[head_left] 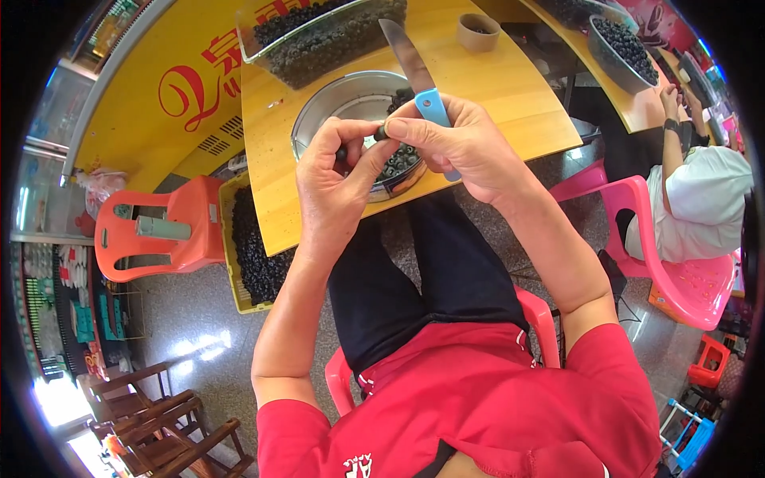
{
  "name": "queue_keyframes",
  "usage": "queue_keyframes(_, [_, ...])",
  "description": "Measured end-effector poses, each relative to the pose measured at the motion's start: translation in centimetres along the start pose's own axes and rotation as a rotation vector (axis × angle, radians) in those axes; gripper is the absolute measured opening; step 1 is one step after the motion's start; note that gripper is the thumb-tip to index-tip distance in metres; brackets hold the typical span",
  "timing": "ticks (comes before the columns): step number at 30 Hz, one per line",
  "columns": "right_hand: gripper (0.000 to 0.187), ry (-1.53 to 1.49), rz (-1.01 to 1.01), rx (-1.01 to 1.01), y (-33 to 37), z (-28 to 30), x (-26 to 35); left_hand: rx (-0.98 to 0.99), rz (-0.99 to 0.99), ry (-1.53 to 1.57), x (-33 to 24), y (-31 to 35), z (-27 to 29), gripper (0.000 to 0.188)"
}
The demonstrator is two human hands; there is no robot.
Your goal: Pitting or slicing small black fruits using a paring knife.
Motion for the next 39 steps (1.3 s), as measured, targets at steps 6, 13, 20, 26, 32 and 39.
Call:
queue_keyframes(6, [0.017,-0.103,-0.067,0.039,0.0,0.3,-0.6,0.006,0.209,0.069,-0.6,1.0,0.3,0.014])
queue_keyframes(13, [0.018,-0.059,0.000,-0.001,0.2,0.4,-0.2,-0.021,0.277,0.160,-0.6,1.4,-0.8,0.016])
queue_keyframes(20, [0.018,0.550,0.758,-0.123,0.0,2.1,-0.8,-0.016,0.401,0.276,0.9,1.2,-0.9,0.019])
queue_keyframes(26, [0.015,0.883,0.913,-0.071,0.7,2.0,-1.0,0.007,0.369,0.335,1.0,1.2,-1.0,0.020])
queue_keyframes(32, [0.016,0.929,0.896,-0.090,0.6,2.0,-1.3,0.013,0.358,0.374,1.2,1.5,-1.1,0.020])
queue_keyframes(39, [0.015,1.035,0.852,-0.128,0.7,1.4,-0.7,0.001,0.219,0.509,0.5,1.6,-0.2,0.015])
Point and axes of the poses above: each hand's wrist, its own y-axis away from the middle knuckle, its own z-axis out of the back of the hand, x = y × z, the point moved 2 cm from there along -y, towards the middle knuckle, and after that the axes turned 13 degrees about -x, right-handed, at the moved point
